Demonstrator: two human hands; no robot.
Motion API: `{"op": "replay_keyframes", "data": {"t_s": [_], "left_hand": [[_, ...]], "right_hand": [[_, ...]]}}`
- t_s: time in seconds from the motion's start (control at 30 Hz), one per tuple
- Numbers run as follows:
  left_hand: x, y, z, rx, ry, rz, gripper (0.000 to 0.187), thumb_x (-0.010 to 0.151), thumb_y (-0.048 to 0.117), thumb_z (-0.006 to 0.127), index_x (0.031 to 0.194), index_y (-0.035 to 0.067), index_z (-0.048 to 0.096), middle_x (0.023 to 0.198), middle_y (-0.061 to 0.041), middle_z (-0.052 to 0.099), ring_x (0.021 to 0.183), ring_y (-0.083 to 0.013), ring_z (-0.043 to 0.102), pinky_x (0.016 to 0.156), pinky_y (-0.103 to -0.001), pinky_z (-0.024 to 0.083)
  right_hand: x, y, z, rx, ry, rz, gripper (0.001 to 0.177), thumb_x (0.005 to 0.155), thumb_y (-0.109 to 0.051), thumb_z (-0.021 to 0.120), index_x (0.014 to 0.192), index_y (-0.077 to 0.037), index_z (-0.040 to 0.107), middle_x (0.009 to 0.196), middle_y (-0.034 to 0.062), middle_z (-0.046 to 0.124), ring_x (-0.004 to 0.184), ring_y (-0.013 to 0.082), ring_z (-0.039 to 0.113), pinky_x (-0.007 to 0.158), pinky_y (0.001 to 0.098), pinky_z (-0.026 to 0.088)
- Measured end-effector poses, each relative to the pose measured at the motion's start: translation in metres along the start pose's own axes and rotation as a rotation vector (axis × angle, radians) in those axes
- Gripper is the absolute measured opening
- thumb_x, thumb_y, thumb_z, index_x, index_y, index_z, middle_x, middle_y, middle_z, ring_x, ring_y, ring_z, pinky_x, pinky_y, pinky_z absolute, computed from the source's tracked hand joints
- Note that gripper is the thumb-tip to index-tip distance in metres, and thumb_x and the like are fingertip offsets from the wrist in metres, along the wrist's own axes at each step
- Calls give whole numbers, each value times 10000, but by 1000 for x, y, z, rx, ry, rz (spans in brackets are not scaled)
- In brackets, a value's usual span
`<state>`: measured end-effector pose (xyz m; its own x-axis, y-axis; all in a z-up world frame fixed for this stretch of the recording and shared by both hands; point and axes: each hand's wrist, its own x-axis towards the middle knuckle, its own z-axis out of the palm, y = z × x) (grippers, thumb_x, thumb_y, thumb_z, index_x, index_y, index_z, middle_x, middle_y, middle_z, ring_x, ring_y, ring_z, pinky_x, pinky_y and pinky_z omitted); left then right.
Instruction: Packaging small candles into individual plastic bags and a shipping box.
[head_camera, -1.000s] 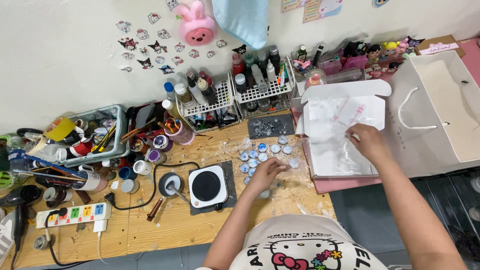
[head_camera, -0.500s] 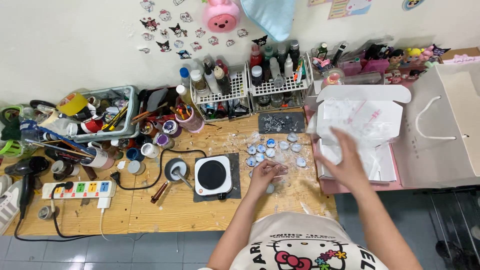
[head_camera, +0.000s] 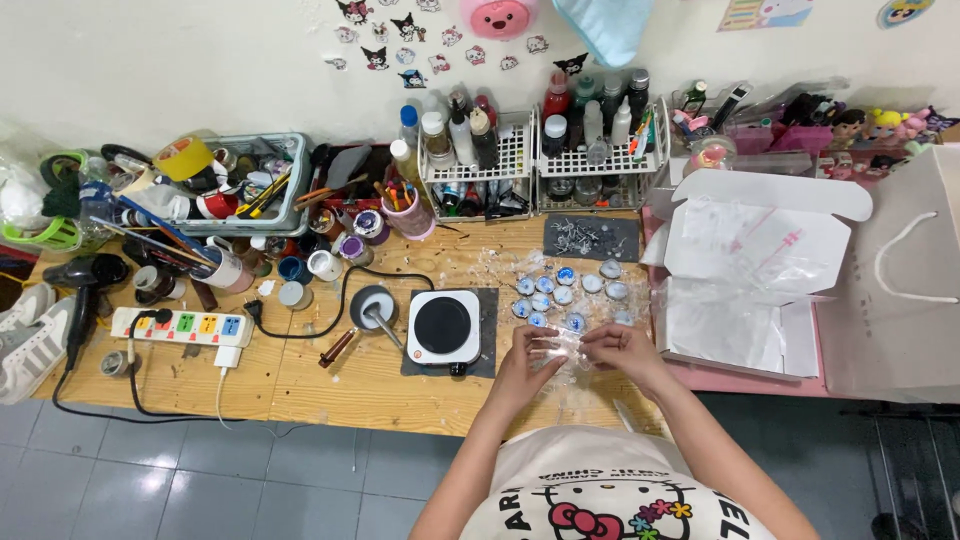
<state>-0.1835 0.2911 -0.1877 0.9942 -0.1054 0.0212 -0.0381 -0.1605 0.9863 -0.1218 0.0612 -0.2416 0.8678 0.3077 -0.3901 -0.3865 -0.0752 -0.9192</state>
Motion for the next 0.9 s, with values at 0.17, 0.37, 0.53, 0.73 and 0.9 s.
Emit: {"op": "replay_keyframes", "data": {"t_s": [0.17, 0.37, 0.53, 0.73, 0.9], "left_hand": [[-21, 14, -13, 290, -114, -34, 320, 937, 154, 757, 1223, 87, 631, 1175, -110, 725, 983, -243, 717, 808, -348, 572], [-29, -32, -15, 174, -120, -182, 300, 910, 114, 761, 1202, 80, 699, 1040, -101, 771, 881, -201, 747, 763, -325, 583], [-26, -59, -18, 45, -131, -246, 268, 871, 74, 766, 1127, 36, 694, 999, -72, 771, 864, -136, 742, 755, -299, 590], [-13, -81, -17, -10, -190, -236, 180, 867, 85, 807, 1000, 2, 718, 971, -74, 779, 902, -109, 722, 799, -268, 571], [-3, -78, -24, -18, -135, -256, 175, 879, 121, 819, 976, 5, 730, 952, -72, 782, 875, -120, 724, 770, -270, 569]], "right_hand": [[-8, 32, 19, 52, -86, 131, 247, 860, -57, 755, 1105, -26, 744, 999, 81, 797, 877, 147, 750, 727, 279, 606], [-9, 47, 30, 60, -76, 218, 213, 922, -153, 707, 1101, -54, 767, 994, 14, 775, 897, 124, 721, 717, 287, 617], [-8, 53, 35, 97, -24, 262, 213, 954, -206, 681, 1098, -77, 772, 979, 9, 751, 882, 111, 697, 724, 299, 621], [-6, 44, 36, 47, 8, 197, 217, 975, -225, 691, 1122, -88, 775, 1008, 28, 762, 886, 86, 679, 718, 280, 530], [29, 82, 1, 307, 324, 134, 312, 1014, -160, 577, 1274, 12, 592, 1049, 120, 711, 920, 234, 741, 815, 366, 632]]}}
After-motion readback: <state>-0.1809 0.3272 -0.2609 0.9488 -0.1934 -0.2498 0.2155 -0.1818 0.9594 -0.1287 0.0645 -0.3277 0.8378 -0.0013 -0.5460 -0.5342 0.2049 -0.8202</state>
